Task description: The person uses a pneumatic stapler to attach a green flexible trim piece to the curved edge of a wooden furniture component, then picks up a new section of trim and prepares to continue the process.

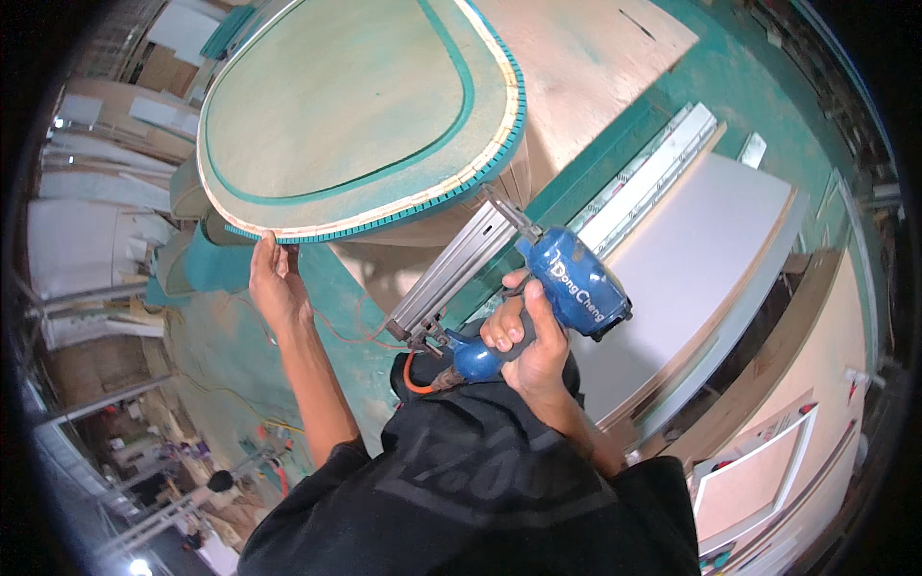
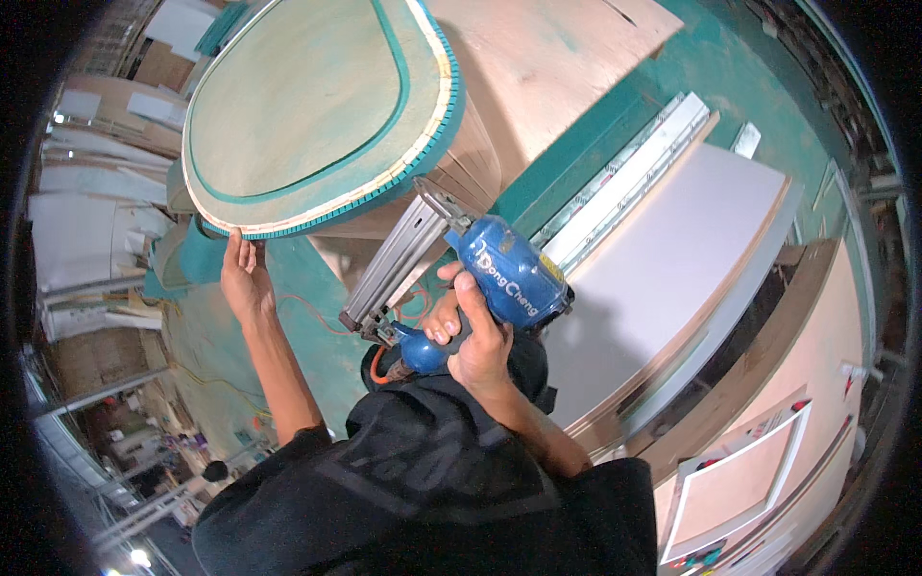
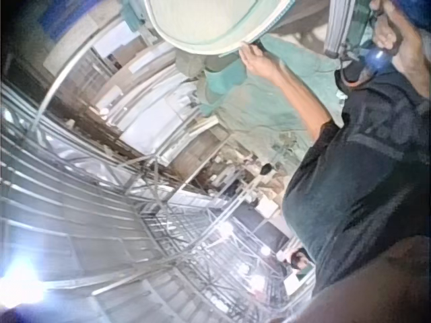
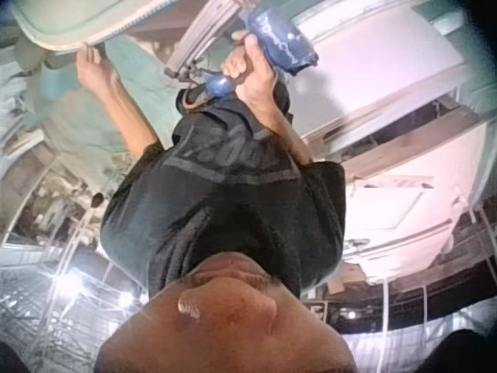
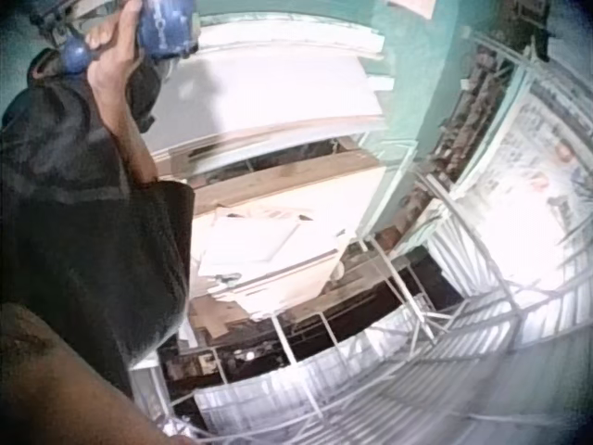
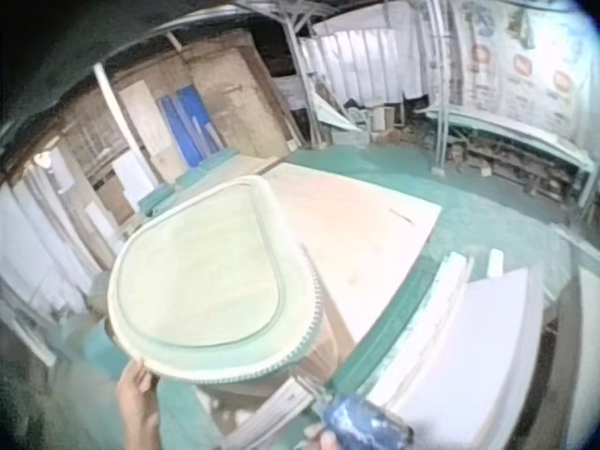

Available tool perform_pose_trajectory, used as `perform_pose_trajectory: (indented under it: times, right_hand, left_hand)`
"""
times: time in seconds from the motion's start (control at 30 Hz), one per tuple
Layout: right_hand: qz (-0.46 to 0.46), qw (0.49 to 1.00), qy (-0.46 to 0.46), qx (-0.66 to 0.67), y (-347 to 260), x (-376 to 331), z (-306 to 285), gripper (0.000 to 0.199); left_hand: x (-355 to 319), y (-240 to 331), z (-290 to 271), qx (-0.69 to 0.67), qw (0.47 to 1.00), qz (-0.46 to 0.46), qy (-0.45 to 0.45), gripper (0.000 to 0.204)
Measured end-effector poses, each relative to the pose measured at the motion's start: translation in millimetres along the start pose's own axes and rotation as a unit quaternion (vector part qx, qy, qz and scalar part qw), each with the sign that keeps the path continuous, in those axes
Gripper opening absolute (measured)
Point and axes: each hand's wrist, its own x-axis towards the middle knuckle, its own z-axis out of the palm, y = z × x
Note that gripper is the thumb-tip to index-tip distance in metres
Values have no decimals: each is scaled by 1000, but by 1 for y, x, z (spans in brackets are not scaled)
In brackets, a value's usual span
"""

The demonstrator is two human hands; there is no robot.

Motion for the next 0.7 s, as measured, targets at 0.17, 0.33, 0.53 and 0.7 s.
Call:
perform_pose_trajectory:
  times: [0.17, 0.33, 0.53, 0.7]
  right_hand:
    - [-4, 1000, 15, 1, -3, -2, 9, 24]
    - [-3, 1000, 21, 15, -1, -3, 11, 24]
    - [21, 999, 38, 27, -3, -4, 15, 24]
    - [19, 999, 34, 28, 3, -10, 14, 27]
  left_hand:
    - [-2, 6, 2, 23, 1000, -4, -2, 33]
    - [3, 8, -2, 26, 999, -26, -35, 36]
    - [8, 14, -13, 23, 996, -70, -52, 34]
    - [5, 15, -9, 26, 997, -59, -51, 35]
